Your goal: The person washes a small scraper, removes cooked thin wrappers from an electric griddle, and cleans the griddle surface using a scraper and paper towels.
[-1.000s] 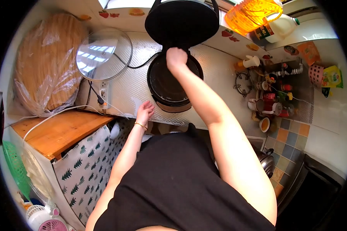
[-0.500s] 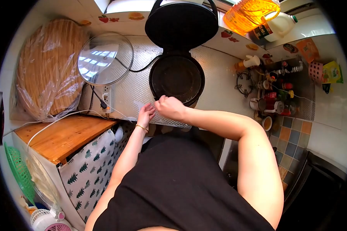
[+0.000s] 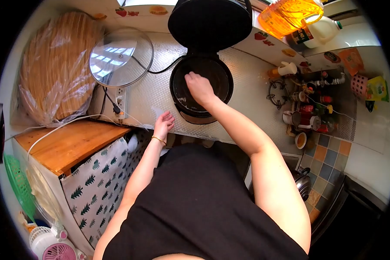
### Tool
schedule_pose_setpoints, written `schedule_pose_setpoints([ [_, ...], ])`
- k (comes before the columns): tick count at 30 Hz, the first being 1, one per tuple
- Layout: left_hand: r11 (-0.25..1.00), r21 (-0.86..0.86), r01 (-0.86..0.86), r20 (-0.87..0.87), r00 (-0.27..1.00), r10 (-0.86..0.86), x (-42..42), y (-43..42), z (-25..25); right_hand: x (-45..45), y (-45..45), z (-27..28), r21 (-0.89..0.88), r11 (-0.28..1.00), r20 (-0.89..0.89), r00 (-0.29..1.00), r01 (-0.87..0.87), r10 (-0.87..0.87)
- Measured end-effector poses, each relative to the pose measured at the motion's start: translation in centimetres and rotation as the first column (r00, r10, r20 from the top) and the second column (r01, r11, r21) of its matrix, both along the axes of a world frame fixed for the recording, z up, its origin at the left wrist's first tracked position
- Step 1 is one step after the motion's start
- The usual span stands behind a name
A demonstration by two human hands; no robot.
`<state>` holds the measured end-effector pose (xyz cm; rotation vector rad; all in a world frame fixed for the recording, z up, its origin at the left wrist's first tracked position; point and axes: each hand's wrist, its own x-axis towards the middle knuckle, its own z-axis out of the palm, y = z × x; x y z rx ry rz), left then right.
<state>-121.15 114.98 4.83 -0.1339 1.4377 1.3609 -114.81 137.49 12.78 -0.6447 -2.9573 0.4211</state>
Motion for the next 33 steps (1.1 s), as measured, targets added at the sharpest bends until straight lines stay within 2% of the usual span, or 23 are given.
schedule_pose_setpoints([
  [1, 1.0, -0.002, -0.001, 0.001, 1.0, 0.001, 0.1, 0.0, 0.0, 0.4, -0.8, 0.3, -0.054, 0.997, 0.034, 0.998, -0.054, 0.056],
  [2, 1.0, -0.003, -0.003, 0.002, 1.0, 0.003, 0.3, 0.0, 0.0, 1.3, -1.7, 0.0, -0.033, 0.992, 0.027, 0.992, -0.121, 0.122],
  [4, 1.0, -0.008, 0.007, 0.006, 1.0, -0.007, 0.6, 0.1, 0.2, 3.8, -3.3, -0.6, 0.111, 0.951, -0.083, 0.951, -0.287, 0.297],
  [6, 1.0, -0.016, 0.026, 0.01, 1.0, -0.026, 0.8, 0.2, 0.3, 7.2, -4.1, -0.2, 0.134, 0.903, -0.068, 0.906, -0.407, 0.418],
  [7, 0.999, -0.014, 0.032, 0.005, 0.999, -0.032, 0.9, 0.2, 0.4, 8.8, -4.0, 0.2, 0.063, 0.888, -0.005, 0.89, -0.455, 0.456],
  [10, 0.999, -0.002, 0.038, -0.003, 0.999, -0.038, 1.2, 0.3, 0.5, 13.3, -3.1, 2.5, 0.014, 0.859, 0.102, 0.856, -0.511, 0.507],
  [13, 1.0, 0.014, 0.022, -0.001, 1.0, -0.022, 1.5, 0.3, 0.2, 14.8, -1.9, 3.5, -0.014, 0.875, 0.164, 0.862, -0.484, 0.479],
  [17, 1.0, 0.006, 0.013, -0.015, 1.0, -0.013, 2.1, 0.1, 0.6, 12.2, -0.6, 3.7, -0.026, 0.958, 0.078, 0.955, -0.287, 0.288],
  [23, 1.0, -0.001, 0.006, -0.032, 0.999, -0.006, 2.2, 0.2, 1.4, 5.4, 2.1, 0.5, 0.043, 0.996, -0.1, 0.992, -0.078, 0.082],
  [26, 1.0, 0.005, 0.001, -0.041, 0.999, -0.001, 2.3, 0.2, 1.5, 3.9, 2.2, -0.9, 0.134, 0.99, -0.162, 0.985, -0.042, 0.064],
  [30, 1.0, 0.0, 0.015, -0.063, 0.998, -0.015, 2.5, 0.3, 1.5, 6.3, -0.5, -1.2, 0.136, 0.988, -0.152, 0.983, -0.079, 0.1],
  [33, 0.999, 0.006, 0.037, -0.052, 0.998, -0.037, 2.9, 0.8, 1.4, 10.4, -2.8, -0.8, 0.115, 0.977, -0.017, 0.983, -0.18, 0.183],
])
